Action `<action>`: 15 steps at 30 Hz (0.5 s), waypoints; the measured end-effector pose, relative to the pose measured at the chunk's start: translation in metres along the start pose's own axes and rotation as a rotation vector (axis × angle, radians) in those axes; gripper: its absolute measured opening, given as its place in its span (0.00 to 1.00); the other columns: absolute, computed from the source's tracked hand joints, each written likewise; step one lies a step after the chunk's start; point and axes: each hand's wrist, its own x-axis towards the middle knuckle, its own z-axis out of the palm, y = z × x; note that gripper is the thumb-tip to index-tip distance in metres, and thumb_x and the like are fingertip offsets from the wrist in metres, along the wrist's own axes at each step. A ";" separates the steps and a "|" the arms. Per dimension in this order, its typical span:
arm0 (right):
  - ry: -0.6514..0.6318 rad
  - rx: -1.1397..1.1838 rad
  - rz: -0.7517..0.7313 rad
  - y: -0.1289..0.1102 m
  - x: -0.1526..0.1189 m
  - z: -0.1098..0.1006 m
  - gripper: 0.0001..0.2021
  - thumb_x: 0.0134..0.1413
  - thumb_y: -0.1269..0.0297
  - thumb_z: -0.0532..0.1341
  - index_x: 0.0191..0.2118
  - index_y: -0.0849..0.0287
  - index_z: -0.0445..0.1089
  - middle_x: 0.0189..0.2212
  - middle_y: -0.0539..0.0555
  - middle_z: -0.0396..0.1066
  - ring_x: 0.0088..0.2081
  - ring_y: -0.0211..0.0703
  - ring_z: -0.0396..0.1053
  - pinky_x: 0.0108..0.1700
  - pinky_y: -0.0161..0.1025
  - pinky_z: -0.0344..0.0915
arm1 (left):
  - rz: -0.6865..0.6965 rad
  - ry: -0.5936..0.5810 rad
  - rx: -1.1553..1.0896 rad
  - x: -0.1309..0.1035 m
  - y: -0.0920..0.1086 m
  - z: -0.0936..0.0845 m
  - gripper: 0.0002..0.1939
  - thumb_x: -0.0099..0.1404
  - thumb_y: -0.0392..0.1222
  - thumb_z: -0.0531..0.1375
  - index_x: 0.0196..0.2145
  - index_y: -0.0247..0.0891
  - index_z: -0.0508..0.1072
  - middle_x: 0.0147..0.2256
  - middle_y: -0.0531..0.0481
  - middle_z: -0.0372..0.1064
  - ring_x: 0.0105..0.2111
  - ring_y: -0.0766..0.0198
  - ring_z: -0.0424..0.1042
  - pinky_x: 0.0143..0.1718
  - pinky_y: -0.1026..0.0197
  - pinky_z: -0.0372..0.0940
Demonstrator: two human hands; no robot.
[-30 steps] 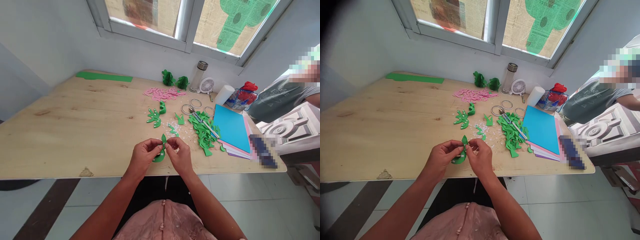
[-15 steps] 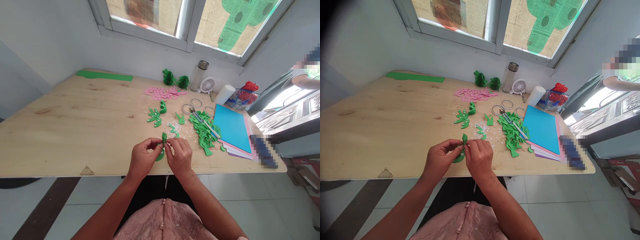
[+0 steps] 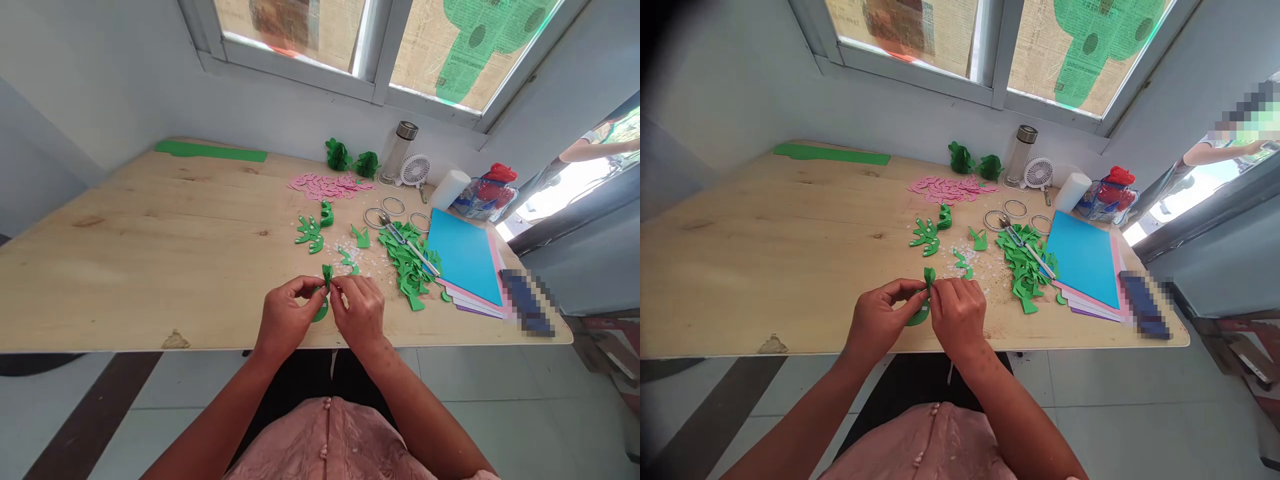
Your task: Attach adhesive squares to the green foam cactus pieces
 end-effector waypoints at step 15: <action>-0.018 0.267 0.267 0.000 0.001 -0.001 0.05 0.53 0.71 0.55 0.30 0.57 0.68 0.26 0.52 0.72 0.28 0.40 0.68 0.34 0.37 0.64 | -0.241 -0.047 -0.358 0.006 -0.003 0.001 0.14 0.44 0.45 0.69 0.28 0.34 0.78 0.24 0.49 0.74 0.22 0.66 0.69 0.23 0.67 0.64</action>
